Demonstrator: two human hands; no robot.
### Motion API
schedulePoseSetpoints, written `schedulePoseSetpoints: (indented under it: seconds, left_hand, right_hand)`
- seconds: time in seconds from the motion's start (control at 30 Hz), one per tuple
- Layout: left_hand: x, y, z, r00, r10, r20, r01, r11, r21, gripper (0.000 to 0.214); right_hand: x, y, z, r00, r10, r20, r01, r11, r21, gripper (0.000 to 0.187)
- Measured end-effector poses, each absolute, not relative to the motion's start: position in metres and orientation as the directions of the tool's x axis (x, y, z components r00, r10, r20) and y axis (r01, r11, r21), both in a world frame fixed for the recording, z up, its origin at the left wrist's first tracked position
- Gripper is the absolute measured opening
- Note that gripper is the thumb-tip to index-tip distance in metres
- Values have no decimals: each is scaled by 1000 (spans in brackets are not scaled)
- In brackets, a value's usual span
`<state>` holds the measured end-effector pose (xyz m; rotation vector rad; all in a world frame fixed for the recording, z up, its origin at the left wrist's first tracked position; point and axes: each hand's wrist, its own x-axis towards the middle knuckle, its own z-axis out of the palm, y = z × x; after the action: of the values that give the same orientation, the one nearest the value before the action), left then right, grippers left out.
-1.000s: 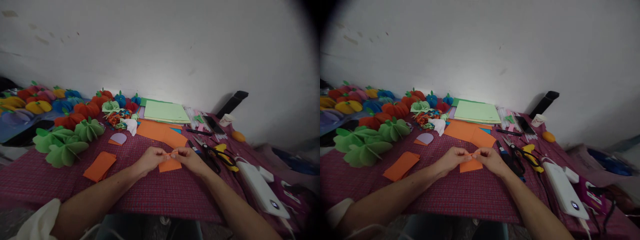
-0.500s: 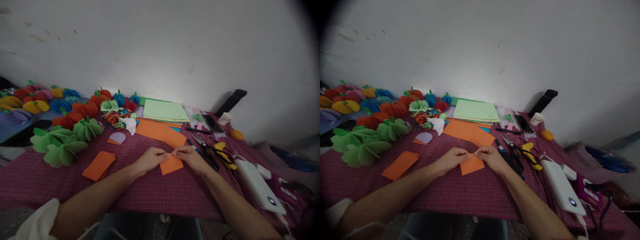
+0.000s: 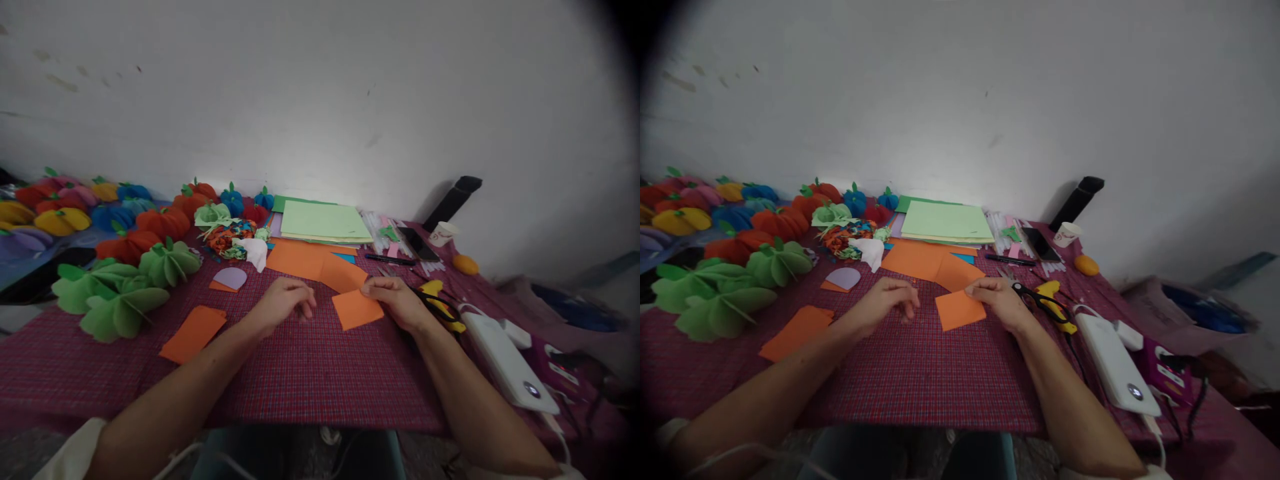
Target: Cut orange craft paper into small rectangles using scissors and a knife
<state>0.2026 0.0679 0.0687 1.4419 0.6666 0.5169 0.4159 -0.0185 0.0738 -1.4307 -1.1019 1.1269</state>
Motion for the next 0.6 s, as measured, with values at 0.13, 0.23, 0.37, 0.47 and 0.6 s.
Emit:
schedulePoseSetpoints:
  seconds: [0.13,0.23,0.37,0.47,0.6]
  left_hand:
    - [206,65,67,730,683,21,71,-107,992,27]
    - [211,58,58,818,572,62,113,-265,958,30]
    - [213,56,48,839,542,47,159,-325,932,39]
    - [211,59,48,840,541,42,149,-304,941,36]
    - [210,63,52,797,604,20,120,-191,974,31]
  right_hand:
    - [407,-19,74,101,989,-106,174,-122,-977,17]
    - [393,-20,72,25,995,-101,284,-104,-953,18]
    - [385,-19,72,-36,996,-83,354,-64,-933,18]
    - [391,-19,73,-47,995,-88,344,-67,-936,21]
    - [407,-18,73,79,991,-106,193,-119,-974,25]
